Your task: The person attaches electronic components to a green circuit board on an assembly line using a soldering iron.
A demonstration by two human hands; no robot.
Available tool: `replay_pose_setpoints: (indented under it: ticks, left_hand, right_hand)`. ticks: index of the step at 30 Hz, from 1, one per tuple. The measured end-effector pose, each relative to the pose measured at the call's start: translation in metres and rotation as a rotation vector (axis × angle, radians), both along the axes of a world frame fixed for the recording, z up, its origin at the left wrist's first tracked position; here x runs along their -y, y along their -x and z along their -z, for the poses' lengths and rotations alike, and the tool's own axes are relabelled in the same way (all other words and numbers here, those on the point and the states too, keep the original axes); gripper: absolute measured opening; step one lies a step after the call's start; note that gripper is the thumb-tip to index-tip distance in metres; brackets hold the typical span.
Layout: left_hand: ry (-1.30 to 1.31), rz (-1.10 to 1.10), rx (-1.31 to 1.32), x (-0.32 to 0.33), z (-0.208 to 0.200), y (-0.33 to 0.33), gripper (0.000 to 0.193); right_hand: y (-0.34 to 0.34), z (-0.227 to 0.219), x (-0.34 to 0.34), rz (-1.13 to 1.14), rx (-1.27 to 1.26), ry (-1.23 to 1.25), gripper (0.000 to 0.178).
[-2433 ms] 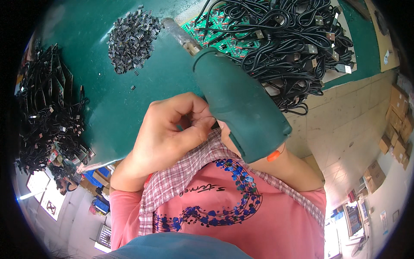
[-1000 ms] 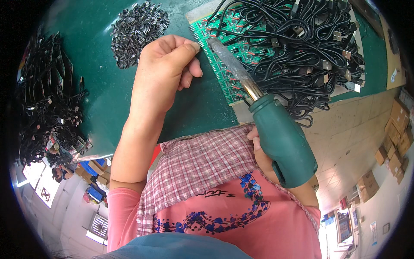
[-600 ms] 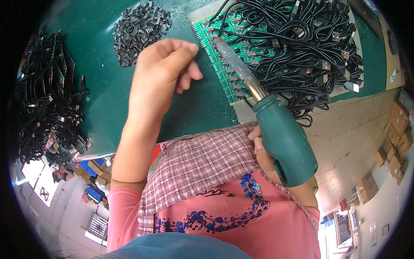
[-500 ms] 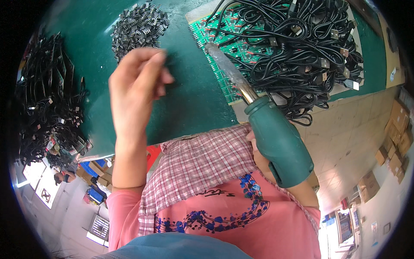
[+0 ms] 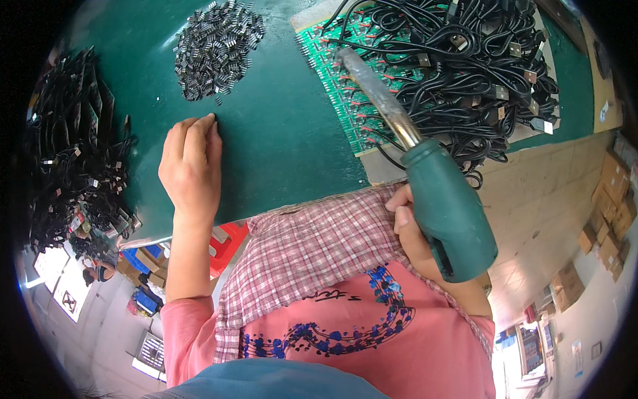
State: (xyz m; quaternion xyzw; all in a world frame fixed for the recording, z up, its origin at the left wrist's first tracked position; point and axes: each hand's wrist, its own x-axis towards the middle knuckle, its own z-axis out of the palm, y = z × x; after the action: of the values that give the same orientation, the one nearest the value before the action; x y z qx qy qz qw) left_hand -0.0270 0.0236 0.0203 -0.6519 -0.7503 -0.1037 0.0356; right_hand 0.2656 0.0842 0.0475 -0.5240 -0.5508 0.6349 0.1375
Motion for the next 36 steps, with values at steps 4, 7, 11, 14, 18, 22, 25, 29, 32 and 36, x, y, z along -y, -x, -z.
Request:
replay_pose_setpoints:
  ticks: [4, 7, 11, 14, 18, 22, 25, 29, 32, 36]
  left_hand:
    - [-0.006, -0.045, 0.042, 0.001, 0.003, 0.006, 0.013]
    - [0.096, -0.483, 0.801, -0.003, -0.008, -0.007, 0.013]
    - [0.250, -0.491, 1.768, -0.024, -0.028, -0.044, 0.012]
    - [0.325, -0.405, 1.849, -0.022, -0.031, -0.071, 0.011]
    - [0.319, -0.263, 1.813, -0.017, -0.023, -0.087, 0.010]
    - [0.300, -0.204, 1.684, -0.014, -0.020, -0.083, 0.006]
    - [0.452, -0.251, 1.691, -0.013, -0.021, -0.075, 0.007]
    - [0.462, -0.234, 1.659, -0.018, -0.020, -0.069, 0.010]
    - [0.357, -0.404, 1.530, -0.049, -0.020, -0.055, 0.015]
    - [0.413, -0.413, 1.446, -0.077, -0.007, -0.040, 0.017]
  right_hand:
    - [0.001, -0.004, 0.000, 0.055, -0.087, 0.028, 0.009]
    - [0.000, -0.004, -0.002, 0.043, -0.075, 0.004, 0.012]
    - [0.015, -0.004, -0.012, 0.040, -0.183, 0.079, 0.018]
    - [0.038, -0.003, -0.011, 0.099, -0.234, 0.070, 0.022]
    - [0.038, 0.010, -0.014, -0.049, -0.190, -0.229, 0.031]
    - [0.051, 0.019, -0.007, -0.015, -0.163, -0.391, 0.014]
    - [0.050, 0.024, -0.004, 0.034, -0.198, -0.336, 0.013]
    - [0.051, 0.014, -0.004, 0.043, -0.151, -0.176, 0.016]
    - [0.034, 0.005, -0.011, -0.028, -0.134, -0.036, 0.021]
    - [0.018, 0.004, 0.000, -0.017, -0.062, -0.009, 0.018]
